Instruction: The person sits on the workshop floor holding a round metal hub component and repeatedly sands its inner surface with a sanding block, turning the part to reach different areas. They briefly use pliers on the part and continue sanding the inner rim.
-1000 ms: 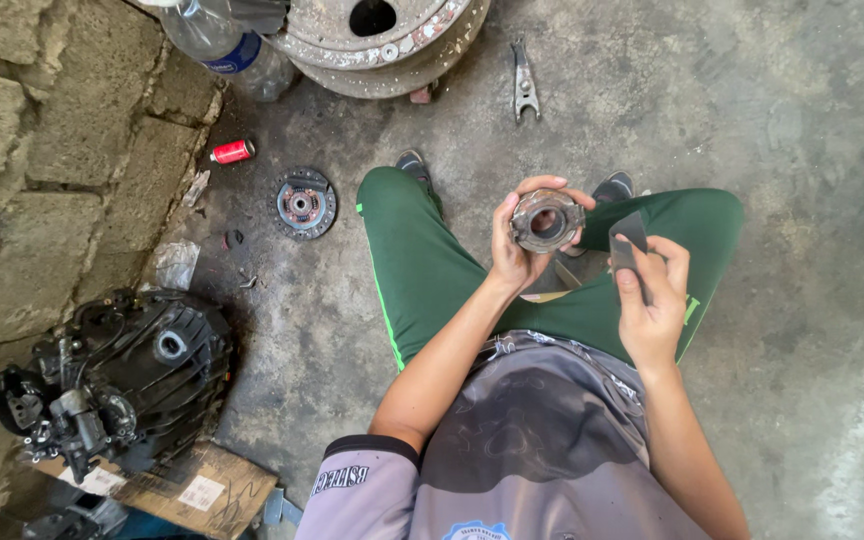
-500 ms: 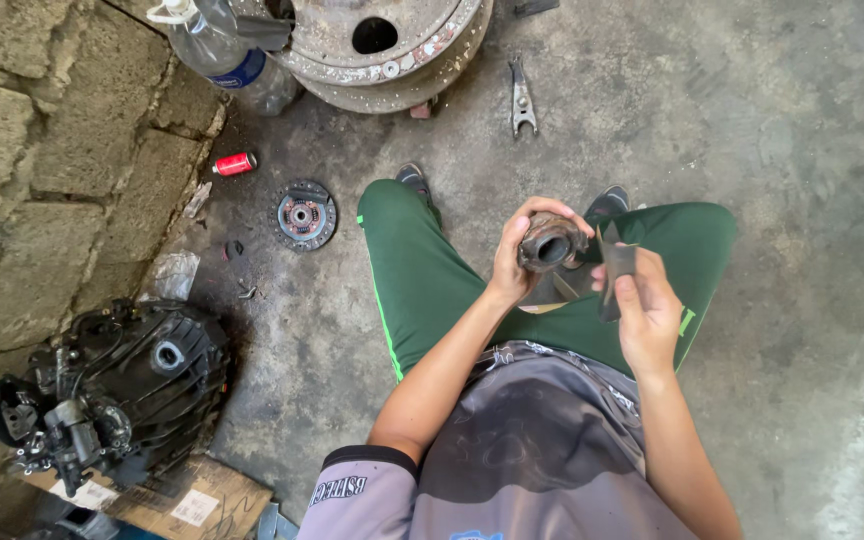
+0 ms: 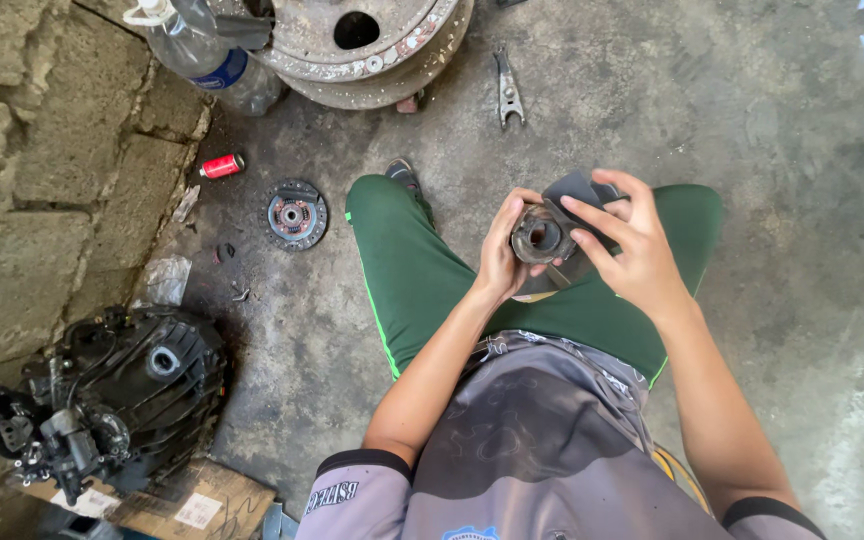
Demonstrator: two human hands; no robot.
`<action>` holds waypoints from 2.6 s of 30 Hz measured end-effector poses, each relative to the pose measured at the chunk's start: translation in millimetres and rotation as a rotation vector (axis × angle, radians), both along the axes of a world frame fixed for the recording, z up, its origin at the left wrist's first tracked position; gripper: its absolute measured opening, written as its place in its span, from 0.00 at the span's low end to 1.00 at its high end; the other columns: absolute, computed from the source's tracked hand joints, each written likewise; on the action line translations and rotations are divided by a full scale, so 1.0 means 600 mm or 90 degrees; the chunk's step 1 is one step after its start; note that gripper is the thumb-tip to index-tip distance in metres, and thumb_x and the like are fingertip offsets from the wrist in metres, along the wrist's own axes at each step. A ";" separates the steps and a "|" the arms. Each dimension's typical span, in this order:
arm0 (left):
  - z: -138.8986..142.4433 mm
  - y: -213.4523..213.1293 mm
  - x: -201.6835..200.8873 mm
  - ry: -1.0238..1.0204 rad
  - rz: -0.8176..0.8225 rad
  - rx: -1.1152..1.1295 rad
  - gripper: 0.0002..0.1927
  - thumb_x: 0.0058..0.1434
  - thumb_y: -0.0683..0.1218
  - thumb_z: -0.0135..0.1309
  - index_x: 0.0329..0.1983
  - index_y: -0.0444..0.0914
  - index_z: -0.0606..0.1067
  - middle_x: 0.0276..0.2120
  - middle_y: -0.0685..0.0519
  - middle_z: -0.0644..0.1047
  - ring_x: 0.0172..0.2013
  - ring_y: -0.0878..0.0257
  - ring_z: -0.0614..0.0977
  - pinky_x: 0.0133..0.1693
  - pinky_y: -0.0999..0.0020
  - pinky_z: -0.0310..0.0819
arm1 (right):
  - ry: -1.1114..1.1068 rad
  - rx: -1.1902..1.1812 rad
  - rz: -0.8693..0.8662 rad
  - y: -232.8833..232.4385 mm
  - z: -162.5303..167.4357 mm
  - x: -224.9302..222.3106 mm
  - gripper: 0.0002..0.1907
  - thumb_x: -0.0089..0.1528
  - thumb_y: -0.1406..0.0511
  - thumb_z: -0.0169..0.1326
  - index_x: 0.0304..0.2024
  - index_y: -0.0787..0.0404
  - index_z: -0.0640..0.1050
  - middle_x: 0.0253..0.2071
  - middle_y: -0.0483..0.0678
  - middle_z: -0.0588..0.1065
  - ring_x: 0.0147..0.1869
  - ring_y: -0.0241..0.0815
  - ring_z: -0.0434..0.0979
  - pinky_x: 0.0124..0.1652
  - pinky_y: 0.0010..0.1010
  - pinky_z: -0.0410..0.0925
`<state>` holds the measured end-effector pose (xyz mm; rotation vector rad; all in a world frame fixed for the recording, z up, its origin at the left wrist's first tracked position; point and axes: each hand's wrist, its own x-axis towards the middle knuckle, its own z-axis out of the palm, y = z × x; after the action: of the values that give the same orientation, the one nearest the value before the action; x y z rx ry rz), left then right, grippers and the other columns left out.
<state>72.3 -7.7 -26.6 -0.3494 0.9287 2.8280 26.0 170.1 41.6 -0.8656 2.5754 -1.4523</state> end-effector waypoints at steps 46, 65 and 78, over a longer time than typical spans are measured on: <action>-0.065 -0.021 -0.027 -0.073 0.116 -0.197 0.27 0.72 0.54 0.40 0.53 0.27 0.78 0.36 0.46 0.80 0.26 0.61 0.82 0.16 0.68 0.72 | 0.154 0.065 -0.067 -0.074 -0.035 -0.014 0.19 0.67 0.72 0.59 0.61 0.59 0.79 0.34 0.54 0.67 0.31 0.52 0.69 0.34 0.39 0.66; -0.042 -0.031 -0.050 0.044 0.105 -0.301 0.19 0.73 0.55 0.40 0.38 0.37 0.73 0.35 0.50 0.78 0.34 0.66 0.79 0.33 0.72 0.75 | 0.165 -0.002 -0.076 -0.074 -0.021 -0.020 0.19 0.67 0.73 0.57 0.61 0.59 0.78 0.37 0.58 0.69 0.36 0.56 0.72 0.38 0.41 0.68; -0.008 -0.026 -0.066 0.031 0.087 -0.251 0.19 0.73 0.53 0.38 0.34 0.37 0.71 0.28 0.54 0.72 0.20 0.67 0.73 0.15 0.72 0.66 | 0.125 0.041 -0.123 -0.066 -0.044 -0.015 0.17 0.67 0.72 0.58 0.58 0.62 0.80 0.32 0.58 0.67 0.30 0.55 0.70 0.34 0.42 0.66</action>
<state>32.8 -23.1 -31.3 -0.4023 1.5318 2.7678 16.9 130.5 15.0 -0.8082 2.9052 -1.3830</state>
